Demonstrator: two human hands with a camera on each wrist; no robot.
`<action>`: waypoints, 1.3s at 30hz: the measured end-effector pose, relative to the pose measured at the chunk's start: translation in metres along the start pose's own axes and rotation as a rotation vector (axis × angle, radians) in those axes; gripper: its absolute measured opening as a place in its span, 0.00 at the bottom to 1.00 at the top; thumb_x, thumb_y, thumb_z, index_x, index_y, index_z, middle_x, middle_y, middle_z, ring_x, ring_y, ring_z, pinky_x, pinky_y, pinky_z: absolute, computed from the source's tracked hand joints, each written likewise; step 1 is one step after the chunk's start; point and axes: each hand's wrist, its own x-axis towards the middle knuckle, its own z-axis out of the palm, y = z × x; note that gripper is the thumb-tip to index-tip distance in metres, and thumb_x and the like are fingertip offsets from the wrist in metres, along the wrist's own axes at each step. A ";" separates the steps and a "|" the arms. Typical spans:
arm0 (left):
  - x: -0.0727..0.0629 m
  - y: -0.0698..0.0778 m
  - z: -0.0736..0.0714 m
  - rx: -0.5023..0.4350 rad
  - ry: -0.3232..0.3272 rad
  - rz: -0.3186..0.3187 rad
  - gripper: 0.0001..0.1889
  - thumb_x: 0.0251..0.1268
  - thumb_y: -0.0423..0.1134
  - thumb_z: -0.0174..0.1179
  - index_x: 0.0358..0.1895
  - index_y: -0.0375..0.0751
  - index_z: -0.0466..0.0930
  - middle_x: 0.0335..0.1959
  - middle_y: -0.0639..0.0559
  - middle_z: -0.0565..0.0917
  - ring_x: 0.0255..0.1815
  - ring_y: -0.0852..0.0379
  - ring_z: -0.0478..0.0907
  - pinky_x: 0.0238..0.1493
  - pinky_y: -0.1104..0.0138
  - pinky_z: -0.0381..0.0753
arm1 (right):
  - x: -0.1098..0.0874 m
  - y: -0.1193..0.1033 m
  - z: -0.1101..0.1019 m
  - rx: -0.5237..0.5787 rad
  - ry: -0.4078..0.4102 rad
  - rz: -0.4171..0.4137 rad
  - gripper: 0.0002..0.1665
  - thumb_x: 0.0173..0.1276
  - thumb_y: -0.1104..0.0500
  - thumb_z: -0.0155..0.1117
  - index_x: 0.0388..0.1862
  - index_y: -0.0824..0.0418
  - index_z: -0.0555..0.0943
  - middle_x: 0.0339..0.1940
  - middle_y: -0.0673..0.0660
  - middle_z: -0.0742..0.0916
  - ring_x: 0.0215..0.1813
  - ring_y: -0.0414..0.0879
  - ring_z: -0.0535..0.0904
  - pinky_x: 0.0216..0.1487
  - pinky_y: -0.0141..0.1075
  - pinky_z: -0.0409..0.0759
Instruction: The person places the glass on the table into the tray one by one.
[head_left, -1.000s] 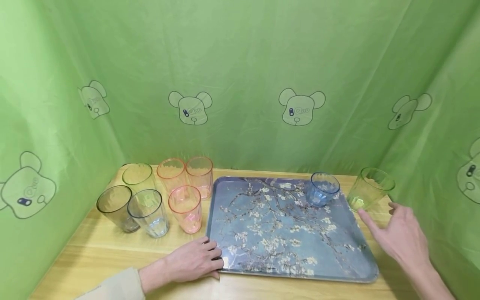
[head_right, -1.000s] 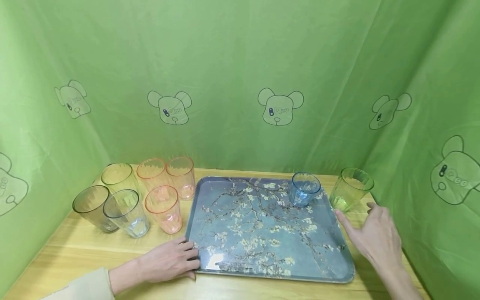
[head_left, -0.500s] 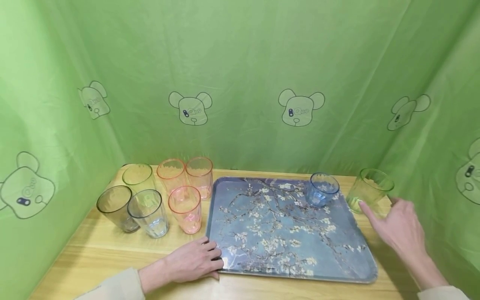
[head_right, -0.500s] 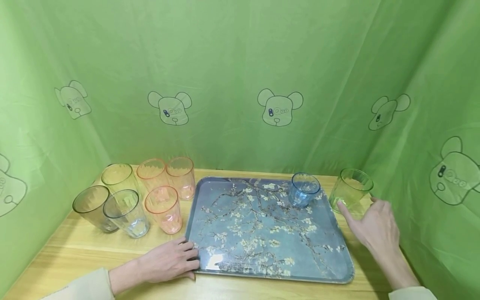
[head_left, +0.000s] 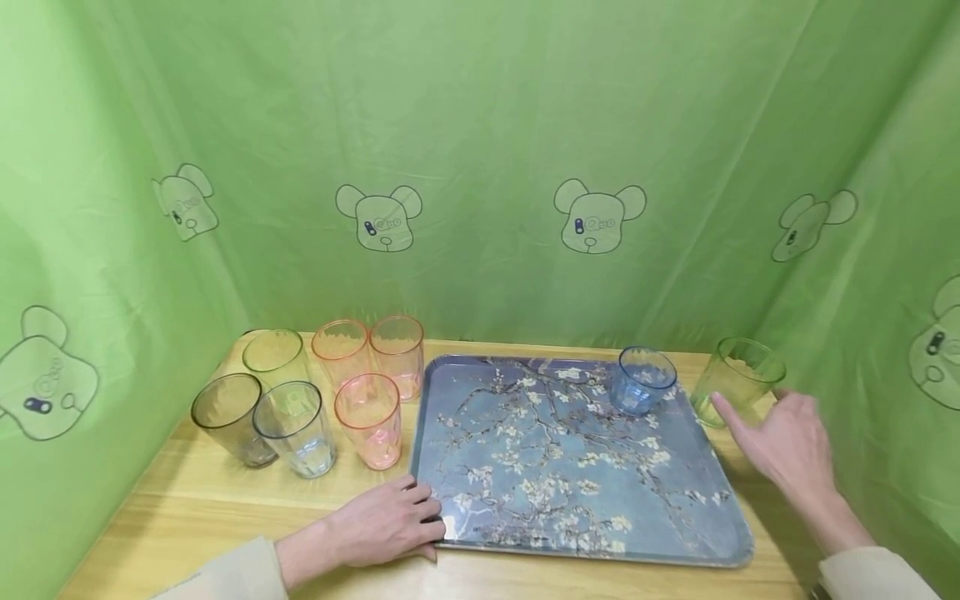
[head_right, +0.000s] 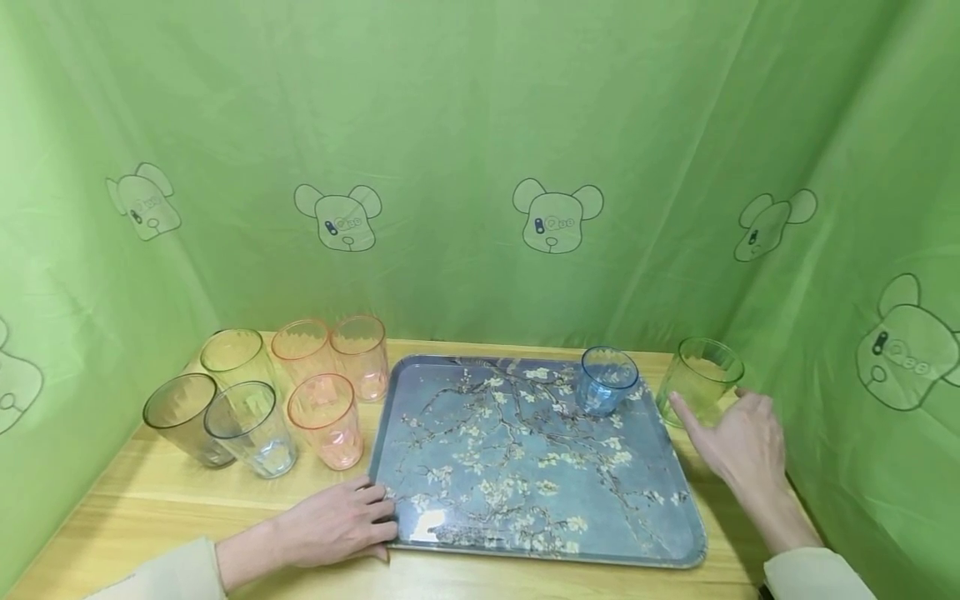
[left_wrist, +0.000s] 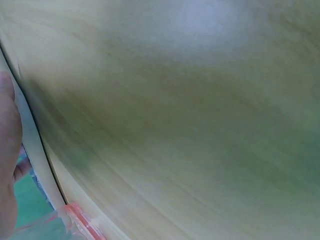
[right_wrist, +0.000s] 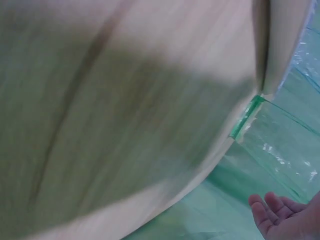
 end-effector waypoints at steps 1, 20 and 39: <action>0.000 0.000 0.000 0.002 0.000 0.001 0.18 0.78 0.66 0.47 0.38 0.60 0.75 0.34 0.65 0.77 0.38 0.63 0.74 0.44 0.70 0.70 | 0.001 0.001 0.001 0.001 0.000 -0.003 0.70 0.74 0.23 0.50 0.72 0.91 0.53 0.52 0.86 0.70 0.38 0.68 0.72 0.34 0.53 0.72; 0.000 -0.001 -0.003 0.034 -0.001 0.016 0.18 0.78 0.66 0.46 0.38 0.61 0.76 0.34 0.66 0.77 0.38 0.63 0.74 0.44 0.70 0.68 | 0.019 0.000 0.004 -0.016 0.002 -0.010 0.62 0.71 0.20 0.50 0.51 0.85 0.64 0.38 0.75 0.71 0.30 0.58 0.69 0.28 0.44 0.67; 0.000 0.000 -0.003 0.030 -0.001 0.013 0.18 0.78 0.67 0.46 0.38 0.61 0.76 0.34 0.66 0.78 0.38 0.63 0.73 0.43 0.70 0.68 | 0.029 0.006 0.011 -0.023 -0.005 0.026 0.67 0.70 0.18 0.49 0.56 0.88 0.63 0.42 0.78 0.71 0.33 0.64 0.72 0.30 0.49 0.71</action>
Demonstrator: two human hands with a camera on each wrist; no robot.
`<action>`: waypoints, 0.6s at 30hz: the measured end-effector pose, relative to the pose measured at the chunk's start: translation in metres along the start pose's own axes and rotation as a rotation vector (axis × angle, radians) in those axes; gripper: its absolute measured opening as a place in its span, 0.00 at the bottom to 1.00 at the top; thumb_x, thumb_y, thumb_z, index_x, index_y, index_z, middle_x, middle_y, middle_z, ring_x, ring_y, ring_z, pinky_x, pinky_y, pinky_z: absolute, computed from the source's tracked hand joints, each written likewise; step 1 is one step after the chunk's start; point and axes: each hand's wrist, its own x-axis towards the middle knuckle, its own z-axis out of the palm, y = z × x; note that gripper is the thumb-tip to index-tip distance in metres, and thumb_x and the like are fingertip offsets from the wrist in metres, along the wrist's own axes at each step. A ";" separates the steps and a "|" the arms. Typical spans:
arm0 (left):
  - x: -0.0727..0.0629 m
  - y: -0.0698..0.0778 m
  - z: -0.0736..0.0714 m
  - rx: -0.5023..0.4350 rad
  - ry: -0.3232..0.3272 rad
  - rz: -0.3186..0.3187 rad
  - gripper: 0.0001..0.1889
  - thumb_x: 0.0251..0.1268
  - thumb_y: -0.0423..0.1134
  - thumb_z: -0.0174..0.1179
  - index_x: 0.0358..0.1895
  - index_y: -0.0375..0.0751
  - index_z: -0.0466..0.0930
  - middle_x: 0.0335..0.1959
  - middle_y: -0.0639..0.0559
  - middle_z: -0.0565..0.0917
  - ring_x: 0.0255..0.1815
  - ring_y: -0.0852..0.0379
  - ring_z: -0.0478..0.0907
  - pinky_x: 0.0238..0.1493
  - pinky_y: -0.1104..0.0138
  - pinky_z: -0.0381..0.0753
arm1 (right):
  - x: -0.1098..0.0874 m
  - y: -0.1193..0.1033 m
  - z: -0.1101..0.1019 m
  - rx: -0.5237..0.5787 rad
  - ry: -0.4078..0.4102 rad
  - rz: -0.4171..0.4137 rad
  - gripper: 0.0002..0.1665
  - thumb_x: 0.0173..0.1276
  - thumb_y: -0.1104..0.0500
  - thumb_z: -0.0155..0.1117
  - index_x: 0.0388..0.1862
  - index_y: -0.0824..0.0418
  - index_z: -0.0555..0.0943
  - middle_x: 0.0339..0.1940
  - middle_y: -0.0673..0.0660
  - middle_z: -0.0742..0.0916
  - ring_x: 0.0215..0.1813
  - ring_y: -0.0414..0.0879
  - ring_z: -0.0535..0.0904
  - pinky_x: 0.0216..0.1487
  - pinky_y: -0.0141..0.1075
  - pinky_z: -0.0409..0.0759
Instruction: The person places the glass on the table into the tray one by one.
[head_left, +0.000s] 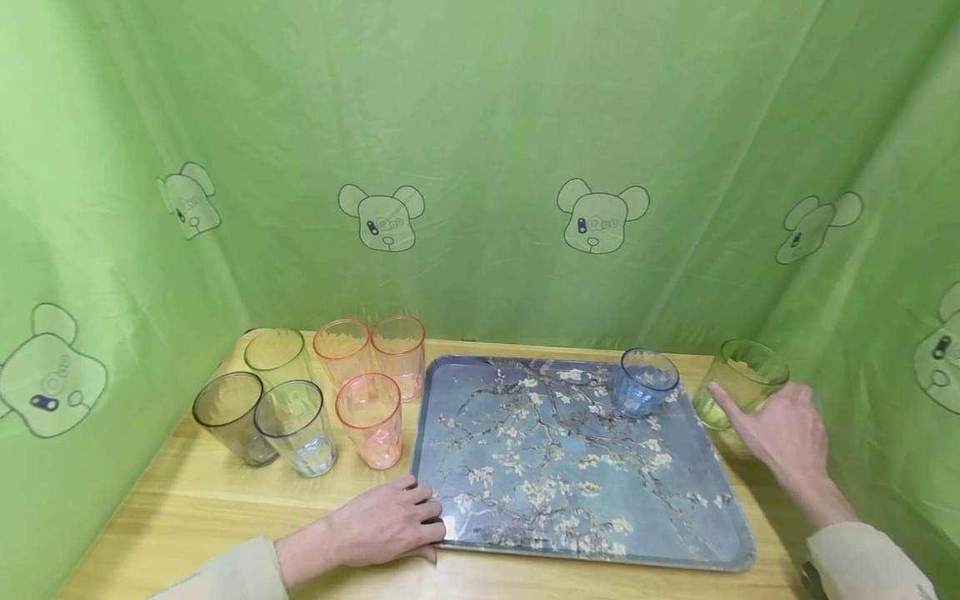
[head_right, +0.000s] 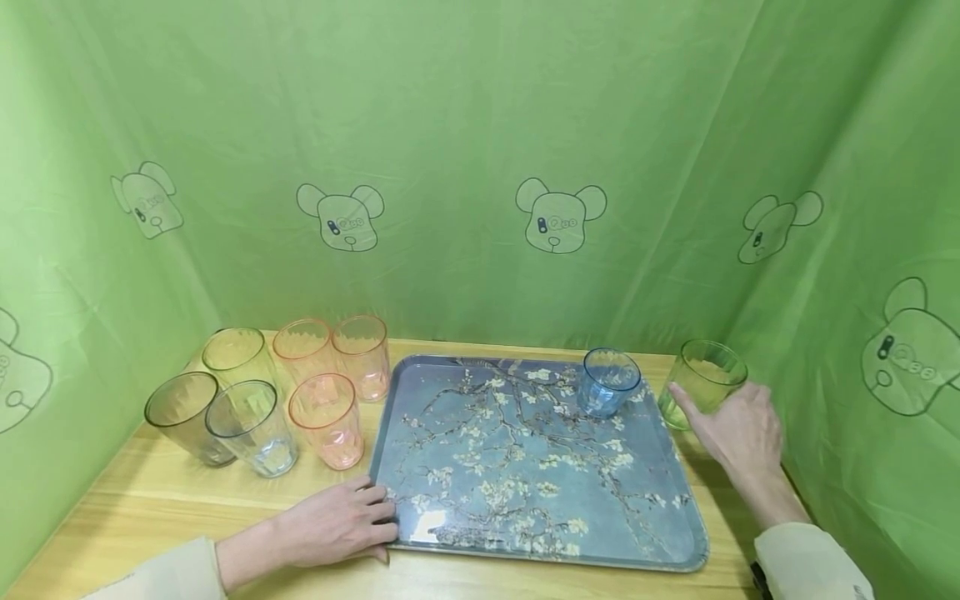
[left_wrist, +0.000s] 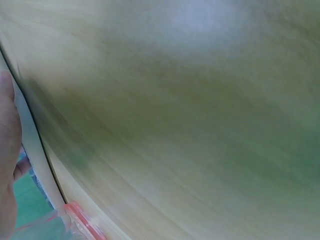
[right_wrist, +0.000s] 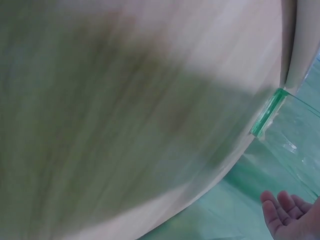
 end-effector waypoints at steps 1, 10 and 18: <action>0.000 0.000 0.000 0.002 0.001 0.001 0.18 0.78 0.67 0.46 0.38 0.62 0.76 0.34 0.66 0.77 0.37 0.63 0.73 0.43 0.70 0.68 | 0.000 0.000 0.000 0.004 -0.003 0.006 0.67 0.70 0.18 0.49 0.56 0.87 0.63 0.42 0.78 0.71 0.33 0.63 0.72 0.30 0.49 0.71; 0.000 0.001 0.002 -0.001 0.007 0.003 0.18 0.78 0.67 0.46 0.38 0.62 0.76 0.34 0.66 0.77 0.37 0.63 0.73 0.43 0.70 0.68 | 0.002 -0.002 0.001 -0.008 0.022 0.000 0.63 0.69 0.17 0.48 0.49 0.84 0.66 0.38 0.75 0.73 0.32 0.62 0.71 0.30 0.46 0.66; 0.000 -0.001 0.003 0.002 0.014 0.002 0.18 0.78 0.66 0.46 0.38 0.61 0.76 0.34 0.66 0.77 0.37 0.63 0.73 0.43 0.70 0.68 | 0.003 -0.004 0.000 -0.024 0.025 -0.016 0.64 0.70 0.17 0.48 0.49 0.85 0.66 0.37 0.75 0.72 0.32 0.63 0.70 0.31 0.47 0.66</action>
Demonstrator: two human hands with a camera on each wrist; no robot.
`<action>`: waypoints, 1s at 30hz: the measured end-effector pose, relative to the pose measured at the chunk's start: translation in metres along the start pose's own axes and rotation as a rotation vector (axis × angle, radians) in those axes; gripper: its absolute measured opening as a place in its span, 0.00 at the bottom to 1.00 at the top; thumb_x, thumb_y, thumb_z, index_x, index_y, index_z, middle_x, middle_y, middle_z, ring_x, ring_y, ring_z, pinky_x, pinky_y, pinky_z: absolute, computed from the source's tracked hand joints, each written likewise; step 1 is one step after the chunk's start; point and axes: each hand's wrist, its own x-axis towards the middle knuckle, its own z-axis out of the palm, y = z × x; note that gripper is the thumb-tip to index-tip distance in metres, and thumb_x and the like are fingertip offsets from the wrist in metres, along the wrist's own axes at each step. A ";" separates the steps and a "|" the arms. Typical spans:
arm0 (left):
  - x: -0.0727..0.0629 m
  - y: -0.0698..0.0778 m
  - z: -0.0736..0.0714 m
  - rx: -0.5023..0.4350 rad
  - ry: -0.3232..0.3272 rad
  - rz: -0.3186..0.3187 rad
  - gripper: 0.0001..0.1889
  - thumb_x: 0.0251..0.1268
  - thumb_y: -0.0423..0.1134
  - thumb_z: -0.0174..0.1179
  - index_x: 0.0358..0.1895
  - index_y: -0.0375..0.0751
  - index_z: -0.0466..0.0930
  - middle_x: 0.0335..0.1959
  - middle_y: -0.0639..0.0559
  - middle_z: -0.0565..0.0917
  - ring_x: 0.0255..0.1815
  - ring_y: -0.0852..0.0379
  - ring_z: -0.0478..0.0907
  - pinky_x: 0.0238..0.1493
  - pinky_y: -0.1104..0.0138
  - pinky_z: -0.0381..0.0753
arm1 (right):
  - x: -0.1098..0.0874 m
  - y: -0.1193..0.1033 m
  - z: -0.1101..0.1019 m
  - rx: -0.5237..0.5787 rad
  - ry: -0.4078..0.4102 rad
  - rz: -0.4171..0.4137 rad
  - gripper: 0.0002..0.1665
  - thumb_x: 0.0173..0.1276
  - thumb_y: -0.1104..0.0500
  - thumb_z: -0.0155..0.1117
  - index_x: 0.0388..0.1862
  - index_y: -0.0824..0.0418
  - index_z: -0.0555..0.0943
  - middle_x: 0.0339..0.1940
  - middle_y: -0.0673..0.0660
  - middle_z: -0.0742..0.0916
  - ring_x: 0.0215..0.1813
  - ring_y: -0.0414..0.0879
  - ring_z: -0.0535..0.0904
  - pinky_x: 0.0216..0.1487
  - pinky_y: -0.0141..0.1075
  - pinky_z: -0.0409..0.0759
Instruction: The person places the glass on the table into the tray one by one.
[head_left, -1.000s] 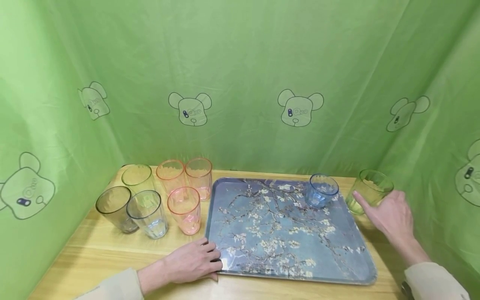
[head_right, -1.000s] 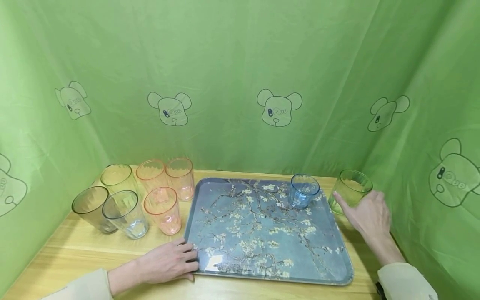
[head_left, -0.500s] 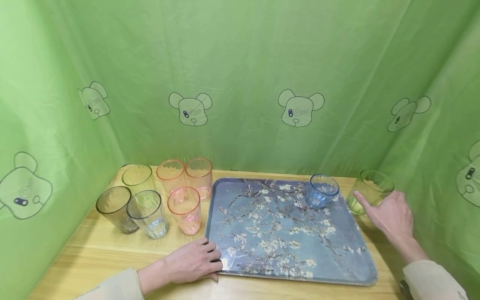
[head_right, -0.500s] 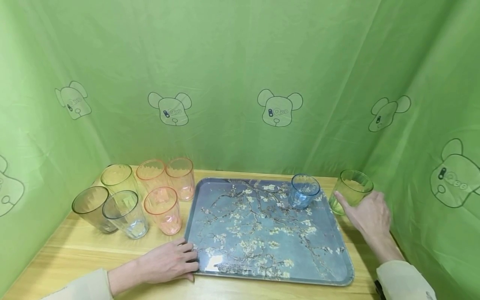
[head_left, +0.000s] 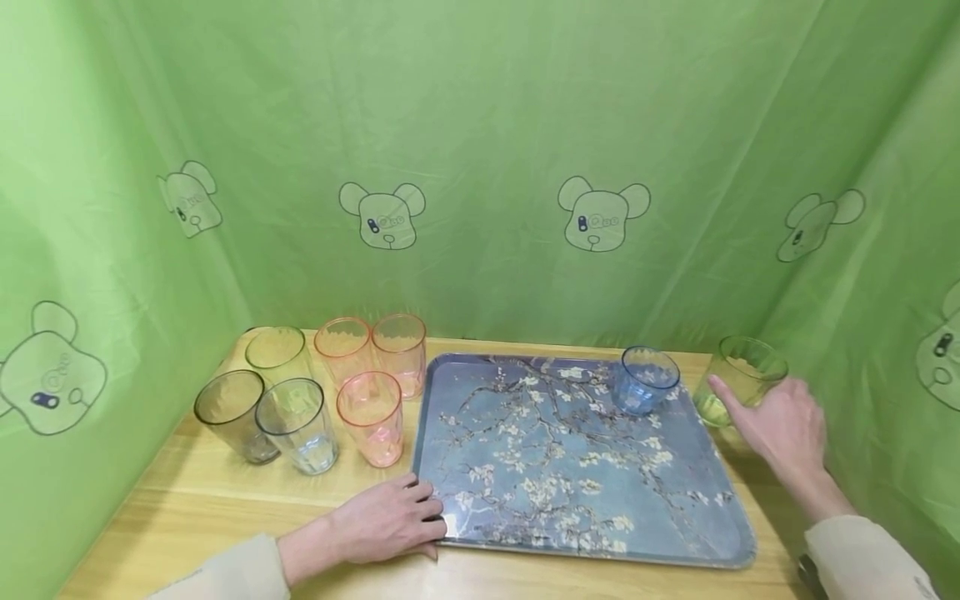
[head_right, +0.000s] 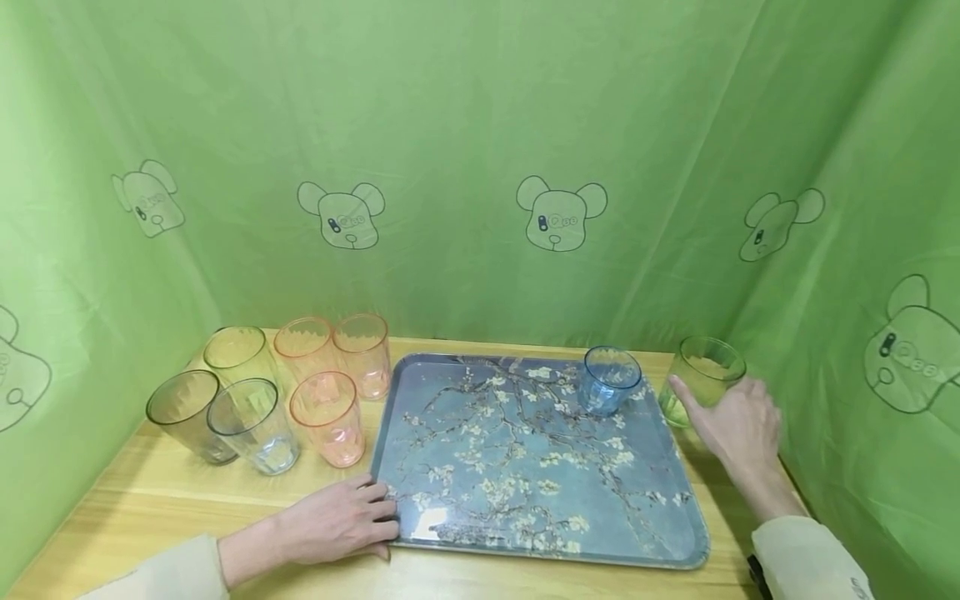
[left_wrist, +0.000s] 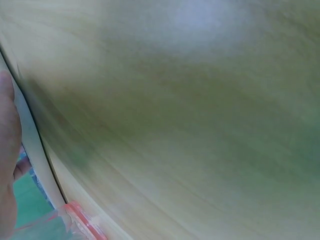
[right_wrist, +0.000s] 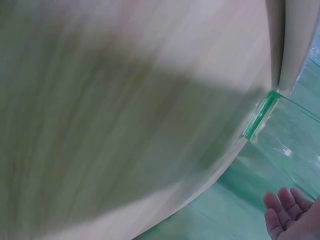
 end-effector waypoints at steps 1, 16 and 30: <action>0.000 0.000 0.000 0.003 -0.002 0.001 0.18 0.78 0.66 0.46 0.38 0.61 0.75 0.34 0.66 0.77 0.37 0.63 0.73 0.43 0.70 0.68 | 0.000 0.000 0.000 0.000 0.002 -0.003 0.63 0.70 0.18 0.48 0.48 0.84 0.66 0.37 0.75 0.72 0.32 0.62 0.70 0.31 0.46 0.65; 0.000 0.000 -0.002 0.005 -0.023 0.002 0.18 0.79 0.66 0.45 0.39 0.62 0.76 0.35 0.67 0.78 0.38 0.64 0.73 0.44 0.71 0.69 | -0.004 -0.001 -0.004 -0.086 0.028 -0.128 0.50 0.73 0.20 0.46 0.26 0.68 0.65 0.35 0.76 0.73 0.34 0.64 0.70 0.39 0.56 0.69; 0.001 0.000 -0.004 0.007 -0.022 0.006 0.18 0.79 0.66 0.45 0.39 0.62 0.76 0.35 0.67 0.78 0.38 0.64 0.72 0.44 0.71 0.69 | -0.010 0.002 -0.014 -0.128 0.052 -0.201 0.48 0.74 0.22 0.49 0.25 0.67 0.65 0.29 0.72 0.73 0.28 0.58 0.68 0.33 0.48 0.64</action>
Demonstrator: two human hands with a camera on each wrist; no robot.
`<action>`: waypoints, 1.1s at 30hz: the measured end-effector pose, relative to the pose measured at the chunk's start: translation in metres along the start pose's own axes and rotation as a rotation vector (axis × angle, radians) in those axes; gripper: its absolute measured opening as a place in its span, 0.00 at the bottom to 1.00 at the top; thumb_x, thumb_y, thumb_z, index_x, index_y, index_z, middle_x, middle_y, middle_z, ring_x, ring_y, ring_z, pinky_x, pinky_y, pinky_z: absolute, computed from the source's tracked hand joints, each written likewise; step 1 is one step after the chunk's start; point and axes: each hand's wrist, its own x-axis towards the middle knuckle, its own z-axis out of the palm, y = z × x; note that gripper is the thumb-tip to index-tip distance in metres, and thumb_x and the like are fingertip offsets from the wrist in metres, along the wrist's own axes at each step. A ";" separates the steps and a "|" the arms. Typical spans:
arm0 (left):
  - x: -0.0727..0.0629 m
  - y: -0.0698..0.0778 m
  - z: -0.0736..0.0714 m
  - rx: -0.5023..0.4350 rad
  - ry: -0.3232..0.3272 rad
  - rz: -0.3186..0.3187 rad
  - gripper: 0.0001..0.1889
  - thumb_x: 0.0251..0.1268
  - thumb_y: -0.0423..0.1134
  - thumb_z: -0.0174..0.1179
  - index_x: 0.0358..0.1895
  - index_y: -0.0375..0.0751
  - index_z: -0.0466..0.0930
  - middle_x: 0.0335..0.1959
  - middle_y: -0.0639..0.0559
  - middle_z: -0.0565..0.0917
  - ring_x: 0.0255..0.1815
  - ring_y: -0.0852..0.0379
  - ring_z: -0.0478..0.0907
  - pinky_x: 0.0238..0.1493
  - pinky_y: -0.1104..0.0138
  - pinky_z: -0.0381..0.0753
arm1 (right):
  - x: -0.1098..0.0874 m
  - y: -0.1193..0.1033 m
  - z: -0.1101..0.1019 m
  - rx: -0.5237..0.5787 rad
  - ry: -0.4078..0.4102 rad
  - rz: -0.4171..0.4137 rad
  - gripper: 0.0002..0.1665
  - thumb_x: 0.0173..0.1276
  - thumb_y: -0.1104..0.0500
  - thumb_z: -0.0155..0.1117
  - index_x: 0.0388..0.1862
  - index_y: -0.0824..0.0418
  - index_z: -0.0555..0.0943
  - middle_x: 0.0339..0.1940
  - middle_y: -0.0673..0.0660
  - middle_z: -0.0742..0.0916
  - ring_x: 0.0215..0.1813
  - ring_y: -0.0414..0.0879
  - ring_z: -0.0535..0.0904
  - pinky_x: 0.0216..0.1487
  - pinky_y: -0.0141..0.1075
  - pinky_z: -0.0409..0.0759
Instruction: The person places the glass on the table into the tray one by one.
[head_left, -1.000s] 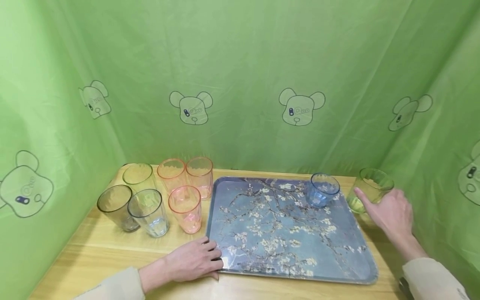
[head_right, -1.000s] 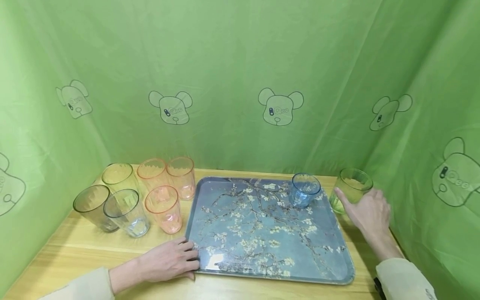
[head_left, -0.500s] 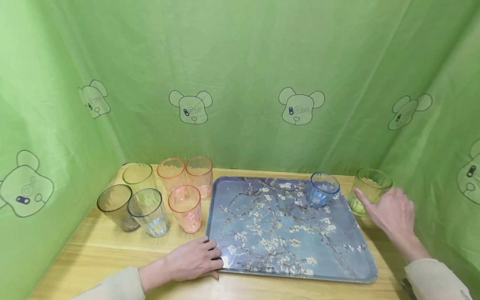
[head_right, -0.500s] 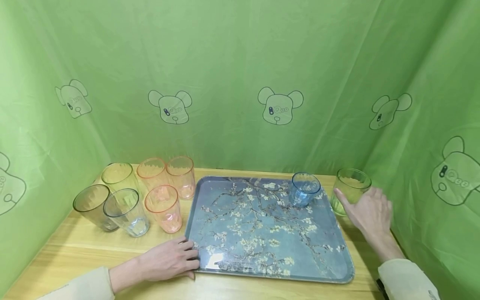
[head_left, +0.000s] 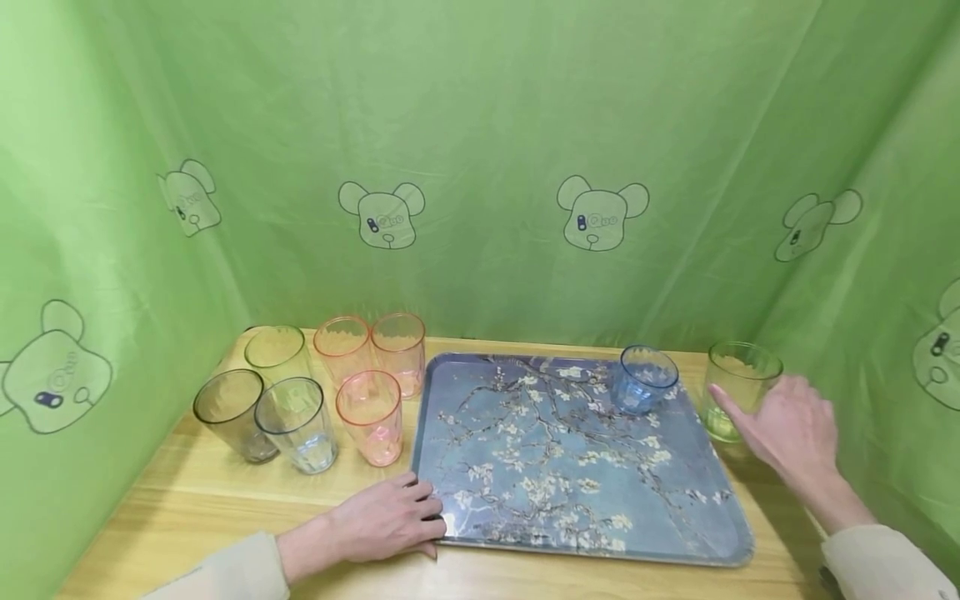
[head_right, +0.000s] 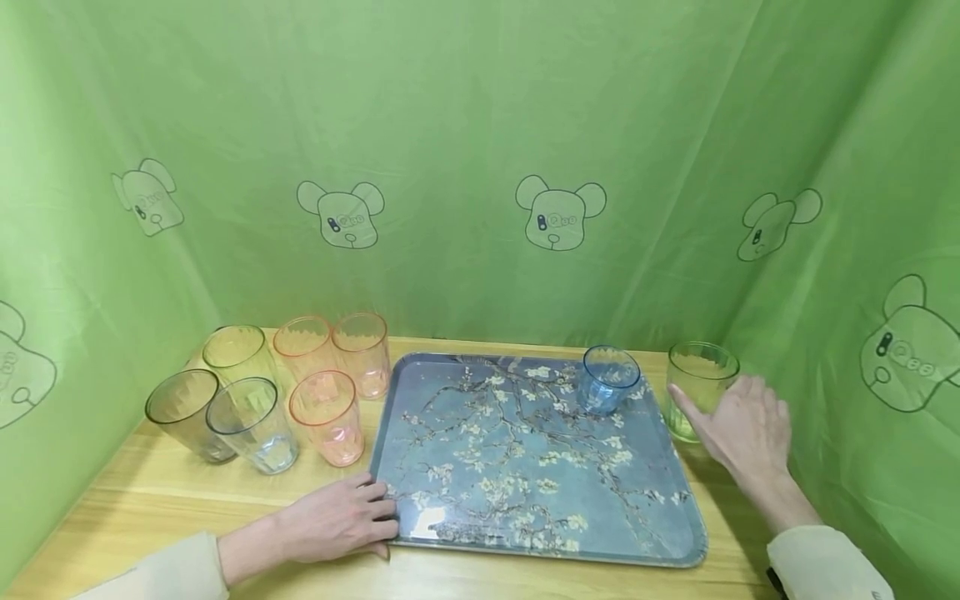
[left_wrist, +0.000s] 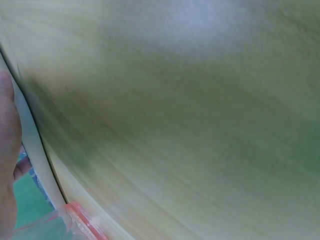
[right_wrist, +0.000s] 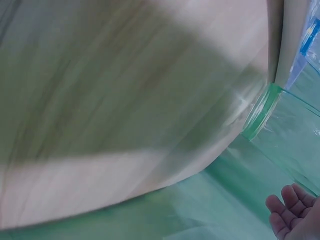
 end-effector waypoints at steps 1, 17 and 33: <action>0.000 0.000 0.000 -0.001 0.000 0.000 0.18 0.79 0.66 0.45 0.39 0.62 0.76 0.35 0.67 0.78 0.38 0.64 0.73 0.44 0.71 0.69 | 0.000 0.000 -0.001 -0.004 0.006 -0.008 0.47 0.74 0.22 0.50 0.24 0.66 0.64 0.28 0.71 0.72 0.27 0.57 0.67 0.32 0.47 0.63; 0.000 0.000 -0.001 -0.005 -0.011 -0.005 0.18 0.79 0.66 0.45 0.39 0.62 0.76 0.35 0.67 0.79 0.38 0.63 0.73 0.43 0.71 0.69 | -0.011 -0.009 -0.016 0.002 0.072 -0.078 0.43 0.72 0.26 0.56 0.22 0.62 0.62 0.24 0.67 0.71 0.25 0.54 0.65 0.30 0.43 0.60; 0.000 0.000 0.001 -0.013 -0.006 -0.002 0.18 0.79 0.66 0.45 0.38 0.61 0.76 0.34 0.66 0.78 0.38 0.63 0.73 0.43 0.71 0.69 | -0.027 -0.020 -0.025 0.014 0.140 -0.139 0.42 0.71 0.28 0.61 0.20 0.60 0.60 0.22 0.64 0.71 0.23 0.52 0.63 0.29 0.41 0.59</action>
